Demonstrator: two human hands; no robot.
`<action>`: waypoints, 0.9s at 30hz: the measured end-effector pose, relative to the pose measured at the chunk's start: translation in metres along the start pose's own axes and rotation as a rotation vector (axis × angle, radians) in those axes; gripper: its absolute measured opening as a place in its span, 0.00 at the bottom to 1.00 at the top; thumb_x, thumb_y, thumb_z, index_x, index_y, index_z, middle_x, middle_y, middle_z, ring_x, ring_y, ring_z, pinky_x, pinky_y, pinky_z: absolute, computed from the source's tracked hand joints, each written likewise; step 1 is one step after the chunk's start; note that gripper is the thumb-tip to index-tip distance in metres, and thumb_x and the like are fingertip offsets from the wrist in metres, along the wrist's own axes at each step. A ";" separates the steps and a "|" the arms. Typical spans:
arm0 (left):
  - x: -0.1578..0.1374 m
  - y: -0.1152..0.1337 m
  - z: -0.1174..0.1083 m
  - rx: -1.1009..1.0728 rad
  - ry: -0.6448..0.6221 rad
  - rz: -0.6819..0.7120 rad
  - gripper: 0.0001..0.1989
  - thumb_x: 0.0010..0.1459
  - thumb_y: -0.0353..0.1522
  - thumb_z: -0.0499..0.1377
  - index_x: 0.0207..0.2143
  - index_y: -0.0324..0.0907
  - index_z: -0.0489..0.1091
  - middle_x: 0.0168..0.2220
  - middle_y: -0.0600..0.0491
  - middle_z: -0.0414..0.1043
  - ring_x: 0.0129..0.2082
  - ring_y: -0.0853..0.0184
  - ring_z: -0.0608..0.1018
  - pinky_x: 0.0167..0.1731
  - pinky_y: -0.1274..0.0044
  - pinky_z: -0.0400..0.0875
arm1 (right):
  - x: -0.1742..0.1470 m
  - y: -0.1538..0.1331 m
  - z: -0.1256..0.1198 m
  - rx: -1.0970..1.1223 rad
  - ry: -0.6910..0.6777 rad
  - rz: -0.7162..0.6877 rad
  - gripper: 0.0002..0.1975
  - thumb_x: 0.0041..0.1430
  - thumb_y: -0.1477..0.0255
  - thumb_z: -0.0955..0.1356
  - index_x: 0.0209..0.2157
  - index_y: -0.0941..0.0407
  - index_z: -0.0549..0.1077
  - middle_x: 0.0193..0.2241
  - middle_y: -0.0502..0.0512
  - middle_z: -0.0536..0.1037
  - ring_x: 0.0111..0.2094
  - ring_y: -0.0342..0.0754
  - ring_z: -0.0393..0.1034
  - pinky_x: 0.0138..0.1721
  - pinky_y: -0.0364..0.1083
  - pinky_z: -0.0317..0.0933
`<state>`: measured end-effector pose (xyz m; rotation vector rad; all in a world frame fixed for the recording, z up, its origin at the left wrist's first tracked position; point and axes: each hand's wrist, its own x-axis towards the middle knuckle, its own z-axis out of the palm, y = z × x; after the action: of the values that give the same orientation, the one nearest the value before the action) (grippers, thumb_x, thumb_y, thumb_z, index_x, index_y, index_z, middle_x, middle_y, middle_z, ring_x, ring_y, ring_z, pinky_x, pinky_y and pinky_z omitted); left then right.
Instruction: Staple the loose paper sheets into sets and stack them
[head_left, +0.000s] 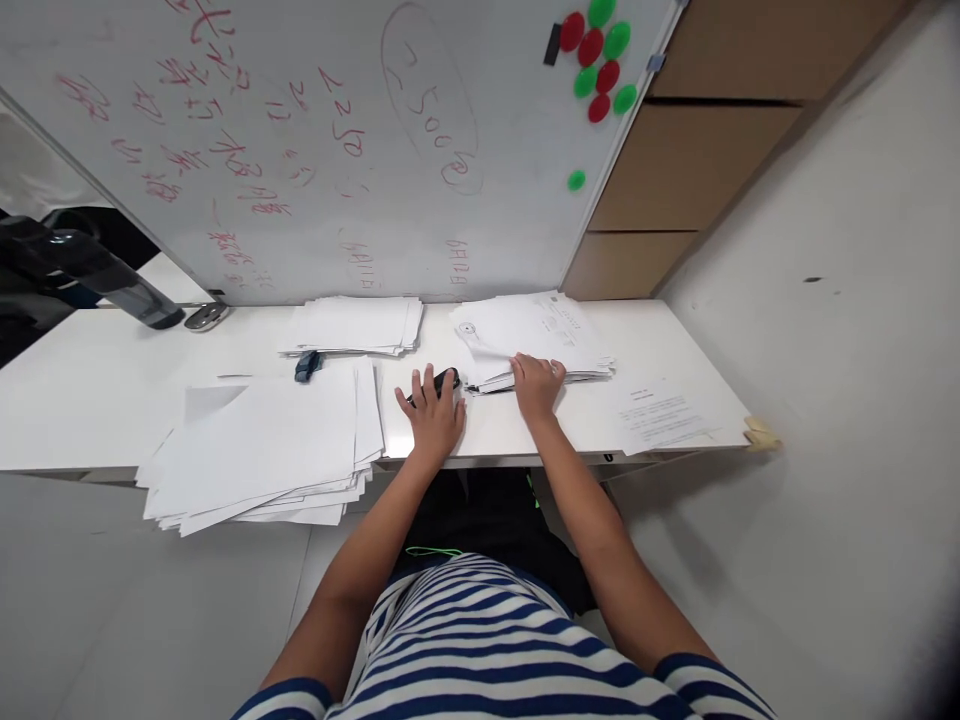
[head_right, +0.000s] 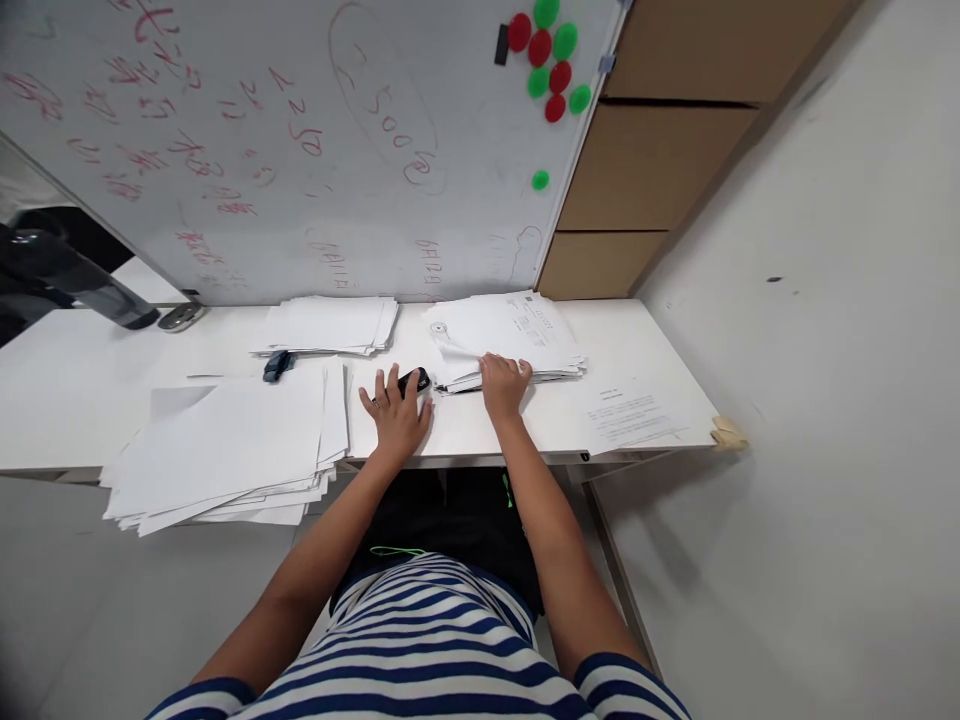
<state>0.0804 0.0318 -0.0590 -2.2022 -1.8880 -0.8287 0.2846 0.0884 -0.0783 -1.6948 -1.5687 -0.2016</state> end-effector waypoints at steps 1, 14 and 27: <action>0.003 0.003 0.001 -0.033 -0.005 0.057 0.25 0.65 0.39 0.54 0.63 0.46 0.66 0.69 0.41 0.56 0.71 0.45 0.52 0.66 0.46 0.31 | 0.000 0.000 -0.001 0.005 0.016 0.018 0.16 0.72 0.64 0.60 0.41 0.53 0.78 0.41 0.56 0.84 0.44 0.51 0.75 0.59 0.56 0.45; 0.035 0.021 0.031 -0.247 -0.091 0.157 0.18 0.68 0.37 0.51 0.57 0.49 0.71 0.62 0.47 0.70 0.67 0.51 0.62 0.68 0.51 0.34 | 0.002 0.000 -0.009 0.098 0.111 0.126 0.19 0.71 0.62 0.59 0.37 0.53 0.79 0.38 0.56 0.84 0.40 0.50 0.75 0.56 0.54 0.50; 0.035 0.012 0.034 -0.253 0.011 0.149 0.13 0.67 0.27 0.52 0.43 0.47 0.76 0.48 0.49 0.81 0.59 0.57 0.74 0.60 0.60 0.54 | -0.004 -0.004 -0.009 0.083 -0.038 -0.106 0.18 0.72 0.62 0.59 0.44 0.53 0.78 0.48 0.58 0.82 0.53 0.53 0.73 0.63 0.58 0.47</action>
<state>0.1046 0.0745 -0.0680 -2.4396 -1.6680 -1.1027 0.2835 0.0794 -0.0728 -1.5612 -1.6740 -0.1570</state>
